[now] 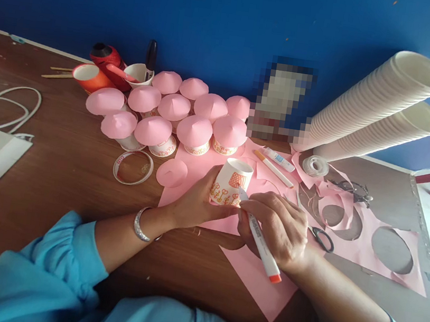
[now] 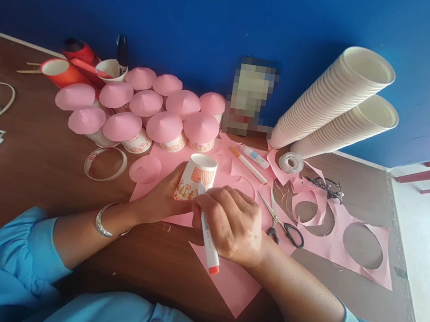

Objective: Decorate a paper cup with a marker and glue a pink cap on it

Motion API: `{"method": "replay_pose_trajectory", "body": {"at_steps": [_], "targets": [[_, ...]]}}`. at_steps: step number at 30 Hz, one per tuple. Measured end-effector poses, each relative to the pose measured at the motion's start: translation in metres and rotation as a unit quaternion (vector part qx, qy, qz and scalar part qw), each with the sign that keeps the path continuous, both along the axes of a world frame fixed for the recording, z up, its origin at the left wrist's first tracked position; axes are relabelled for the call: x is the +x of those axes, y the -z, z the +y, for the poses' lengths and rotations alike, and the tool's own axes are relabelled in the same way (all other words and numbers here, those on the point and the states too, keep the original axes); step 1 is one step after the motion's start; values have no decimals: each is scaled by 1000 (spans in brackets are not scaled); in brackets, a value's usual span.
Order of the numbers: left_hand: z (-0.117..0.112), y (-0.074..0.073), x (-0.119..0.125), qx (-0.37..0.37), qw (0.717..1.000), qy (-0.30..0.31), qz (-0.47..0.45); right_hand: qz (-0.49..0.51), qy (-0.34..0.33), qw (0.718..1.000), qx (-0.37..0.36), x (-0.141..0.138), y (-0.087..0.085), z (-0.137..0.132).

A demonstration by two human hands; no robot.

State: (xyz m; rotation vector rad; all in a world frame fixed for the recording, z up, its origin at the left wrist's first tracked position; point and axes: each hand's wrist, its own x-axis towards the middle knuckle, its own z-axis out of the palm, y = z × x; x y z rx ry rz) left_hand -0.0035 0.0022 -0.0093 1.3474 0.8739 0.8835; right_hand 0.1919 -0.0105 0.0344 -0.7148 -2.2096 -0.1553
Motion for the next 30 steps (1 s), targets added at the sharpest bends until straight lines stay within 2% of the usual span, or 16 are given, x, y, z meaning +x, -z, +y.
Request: {"method": "replay_pose_trajectory", "body": {"at_steps": [19, 30], "targets": [[0, -1, 0, 15, 1000, -1, 16, -8, 33, 999, 10, 1, -6, 3], [0, -2, 1, 0, 1000, 0, -5, -2, 21, 1000, 15, 3, -6, 5]]}}
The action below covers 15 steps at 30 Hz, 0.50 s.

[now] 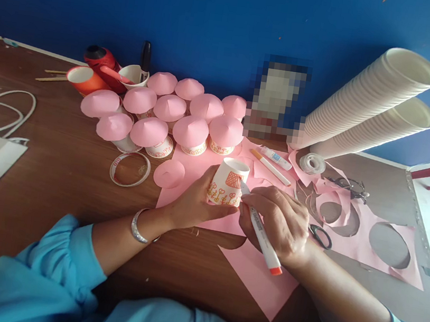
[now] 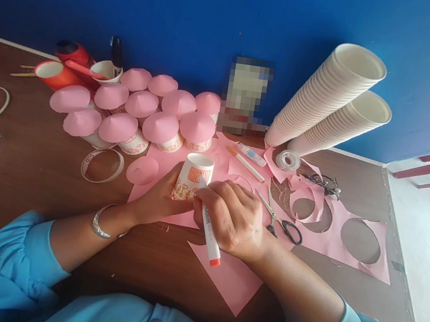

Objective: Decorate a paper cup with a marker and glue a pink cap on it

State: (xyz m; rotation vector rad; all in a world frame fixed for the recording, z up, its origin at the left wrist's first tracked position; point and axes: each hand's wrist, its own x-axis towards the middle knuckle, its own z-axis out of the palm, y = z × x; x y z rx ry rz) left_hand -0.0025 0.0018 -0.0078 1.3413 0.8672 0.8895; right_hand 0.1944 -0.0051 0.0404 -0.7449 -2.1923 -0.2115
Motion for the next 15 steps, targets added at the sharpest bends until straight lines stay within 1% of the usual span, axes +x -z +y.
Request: {"method": "replay_pose_trajectory", "body": {"at_steps": [6, 11, 15], "targets": [[0, 1, -1, -5, 1000, 2, 4, 5, 0, 1000, -5, 0, -1, -2], [0, 5, -2, -21, 1000, 2, -2, 12, -23, 1000, -9, -4, 1, -7], [1, 7, -2, -9, 1000, -1, 0, 16, -33, 999, -20, -6, 4, -9]]}}
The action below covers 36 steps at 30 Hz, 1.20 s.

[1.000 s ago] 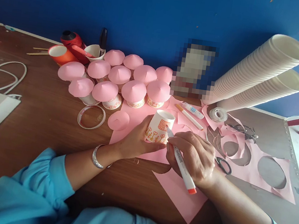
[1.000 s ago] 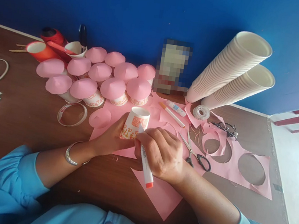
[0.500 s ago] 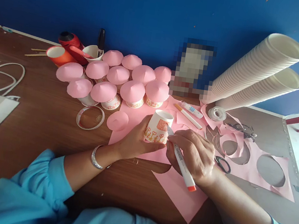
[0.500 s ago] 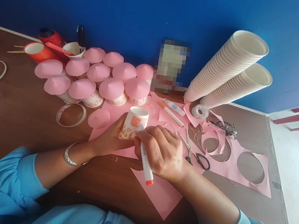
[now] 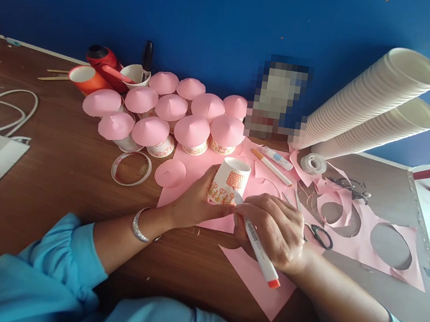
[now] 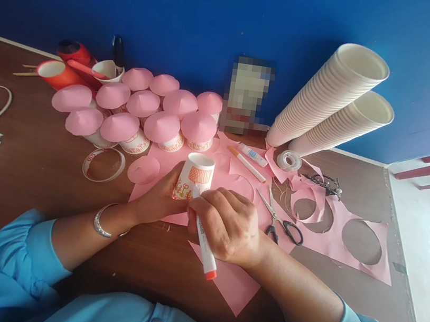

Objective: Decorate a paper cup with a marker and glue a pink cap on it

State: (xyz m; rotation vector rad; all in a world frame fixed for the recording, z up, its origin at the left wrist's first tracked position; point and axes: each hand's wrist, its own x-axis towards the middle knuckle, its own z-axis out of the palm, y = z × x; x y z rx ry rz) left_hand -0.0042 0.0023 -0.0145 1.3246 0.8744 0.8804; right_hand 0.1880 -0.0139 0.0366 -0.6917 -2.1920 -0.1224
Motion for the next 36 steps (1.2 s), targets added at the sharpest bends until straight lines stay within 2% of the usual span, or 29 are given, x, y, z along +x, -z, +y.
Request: {"method": "replay_pose_trajectory", "body": {"at_steps": [15, 29, 36], "targets": [[0, -5, 1, -5, 1000, -4, 5, -10, 6, 1000, 0, 1, 6, 0], [0, -3, -1, -12, 1000, 2, 12, -9, 19, 1000, 6, 2, 1, 3], [1, -4, 0, 11, 1000, -5, 21, -19, 26, 999, 7, 5, -3, 6]]}}
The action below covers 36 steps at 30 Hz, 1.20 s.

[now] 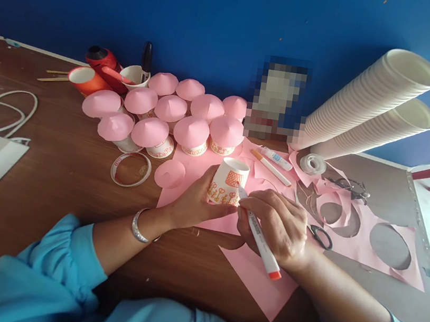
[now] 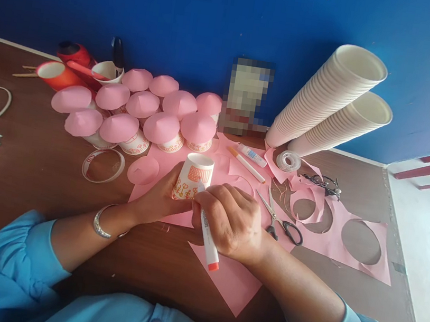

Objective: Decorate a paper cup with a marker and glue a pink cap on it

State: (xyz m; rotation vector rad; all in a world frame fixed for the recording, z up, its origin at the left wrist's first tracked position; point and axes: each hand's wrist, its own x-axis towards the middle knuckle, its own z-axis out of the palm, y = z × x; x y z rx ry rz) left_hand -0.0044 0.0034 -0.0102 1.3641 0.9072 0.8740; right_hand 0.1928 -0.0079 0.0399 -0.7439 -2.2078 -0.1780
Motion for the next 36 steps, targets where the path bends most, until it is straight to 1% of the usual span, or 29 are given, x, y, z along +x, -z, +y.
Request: {"method": "replay_pose_trajectory", "body": {"at_steps": [4, 10, 18, 30, 36], "targets": [[0, -2, 0, -5, 1000, 2, 2, 0, -3, 1000, -3, 1, 1, 0], [-1, -3, 0, -16, 1000, 4, -5, -3, 11, 1000, -4, 1, -2, 1], [-2, -4, 1, -24, 1000, 1, -11, -7, 22, 1000, 12, 0, -3, 3], [-1, -1, 2, -5, 999, 9, -30, 4, 10, 1000, 14, 2, -3, 3], [-1, 0, 0, -46, 998, 10, -29, 15, -11, 1000, 10, 0, -2, -3]]}}
